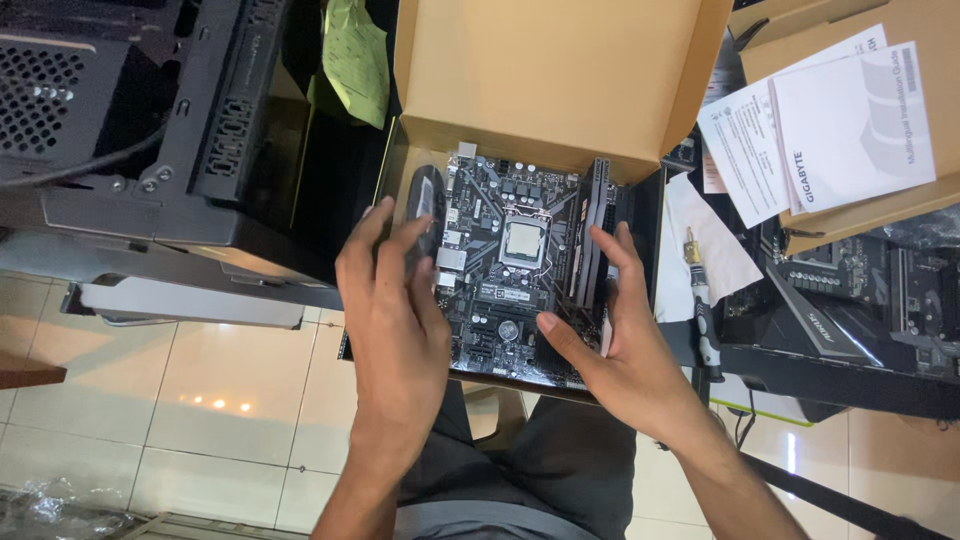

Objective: The person handles a computer motherboard inside a cardboard box, using their hands to press down on components and adjust parts. They then pick up a small plastic bag containing accessories and examine it.

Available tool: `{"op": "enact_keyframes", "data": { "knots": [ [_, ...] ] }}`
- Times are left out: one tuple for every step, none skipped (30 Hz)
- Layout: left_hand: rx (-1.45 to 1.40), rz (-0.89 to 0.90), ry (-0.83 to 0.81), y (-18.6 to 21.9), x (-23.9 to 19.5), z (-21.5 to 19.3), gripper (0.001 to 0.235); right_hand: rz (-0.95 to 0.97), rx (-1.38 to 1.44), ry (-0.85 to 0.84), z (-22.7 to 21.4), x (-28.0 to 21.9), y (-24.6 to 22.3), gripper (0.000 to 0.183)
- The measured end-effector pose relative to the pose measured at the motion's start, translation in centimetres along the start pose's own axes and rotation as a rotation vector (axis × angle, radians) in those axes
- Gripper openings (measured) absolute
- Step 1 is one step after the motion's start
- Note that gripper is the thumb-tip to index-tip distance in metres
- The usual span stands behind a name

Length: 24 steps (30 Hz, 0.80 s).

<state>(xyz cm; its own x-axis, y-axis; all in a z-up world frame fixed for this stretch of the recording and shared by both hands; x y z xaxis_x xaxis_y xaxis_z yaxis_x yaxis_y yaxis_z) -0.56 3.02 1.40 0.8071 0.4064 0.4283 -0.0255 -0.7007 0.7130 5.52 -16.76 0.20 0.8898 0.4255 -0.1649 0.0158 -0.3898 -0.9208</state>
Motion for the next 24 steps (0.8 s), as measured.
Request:
{"op": "enact_keyframes", "data": {
  "knots": [
    [0.029,-0.020,0.016,-0.2,0.2,0.0,0.034,0.019,0.011,-0.011,0.0,-0.1,-0.2,0.086],
    [0.030,-0.019,0.017,-0.3,0.4,-0.1,0.034,0.018,0.011,-0.012,0.0,-0.1,-0.3,0.086],
    [0.023,-0.020,0.021,-0.5,0.7,-0.1,0.031,0.029,0.010,-0.009,0.0,-0.1,-0.3,0.086],
    [0.015,-0.020,0.026,-0.7,0.9,-0.1,0.029,0.039,0.009,-0.007,0.0,-0.1,-0.3,0.086],
    [0.015,-0.018,0.025,-0.9,1.0,-0.1,0.029,0.038,0.010,-0.005,0.0,-0.1,-0.4,0.086],
    [0.028,-0.006,0.046,-1.1,1.2,-0.2,0.031,0.039,0.007,-0.008,0.0,-0.1,-0.4,0.086],
    [0.041,0.004,0.067,-1.4,1.2,-0.3,0.033,0.041,0.004,-0.011,0.0,-0.1,-0.4,0.086],
    [0.041,0.006,0.064,-1.2,1.3,-0.4,0.033,0.042,0.005,-0.009,0.1,-0.1,-0.1,0.086],
    [0.054,0.003,0.083,-1.1,1.2,-0.5,0.034,0.014,0.007,-0.005,0.1,0.0,0.0,0.085],
    [0.068,0.000,0.102,-1.0,1.2,-0.8,0.035,-0.013,0.008,0.000,0.2,0.0,0.2,0.085],
    [0.068,-0.001,0.103,-0.9,1.0,-0.7,0.035,-0.013,0.008,-0.001,0.2,0.1,0.2,0.085],
    [0.092,-0.019,0.121,-0.8,0.9,-0.7,0.037,-0.019,0.014,0.004,0.3,0.1,0.1,0.084],
    [0.115,-0.037,0.139,-0.8,0.7,-0.7,0.038,-0.024,0.019,0.009,0.3,0.1,0.1,0.084],
    [0.114,-0.039,0.139,-1.0,0.7,-0.7,0.038,-0.024,0.018,0.008,0.3,0.0,-0.1,0.084],
    [0.132,-0.054,0.141,-1.2,0.7,-0.7,0.036,0.009,0.008,0.005,0.3,0.0,-0.2,0.084],
    [0.149,-0.069,0.143,-1.4,0.6,-0.7,0.034,0.041,-0.002,0.003,0.2,0.0,-0.3,0.083],
    [0.149,-0.069,0.144,-1.6,0.7,-0.7,0.034,0.040,-0.002,0.003,0.2,0.0,-0.3,0.083],
    [0.198,-0.073,0.122,-1.7,0.7,-0.6,0.033,0.018,-0.006,0.004,0.2,0.0,-0.3,0.083],
    [0.247,-0.077,0.099,-1.9,0.7,-0.5,0.032,-0.003,-0.009,0.005,0.2,0.0,-0.2,0.082],
    [0.246,-0.078,0.099,-1.8,0.6,-0.3,0.032,-0.002,-0.010,0.005,0.3,0.0,-0.2,0.082],
    [0.332,-0.060,0.118,-1.6,0.6,-0.2,0.030,-0.016,-0.031,0.014,0.2,0.0,-0.1,0.083],
    [0.418,-0.041,0.137,-1.4,0.6,-0.1,0.028,-0.030,-0.052,0.024,0.2,0.0,-0.1,0.084],
    [0.417,-0.040,0.138,-1.1,0.7,-0.3,0.028,-0.030,-0.053,0.026,0.2,0.0,-0.4,0.084],
    [0.486,0.055,0.162,-0.5,0.8,-0.4,0.025,-0.005,-0.038,0.012,0.2,-0.1,-0.5,0.084]
  ]
}}
Point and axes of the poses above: each hand's wrist, its own x-axis towards the middle knuckle, its own z-axis out of the palm, y = z × x, the point moved 3 cm from there along x, towards the middle knuckle
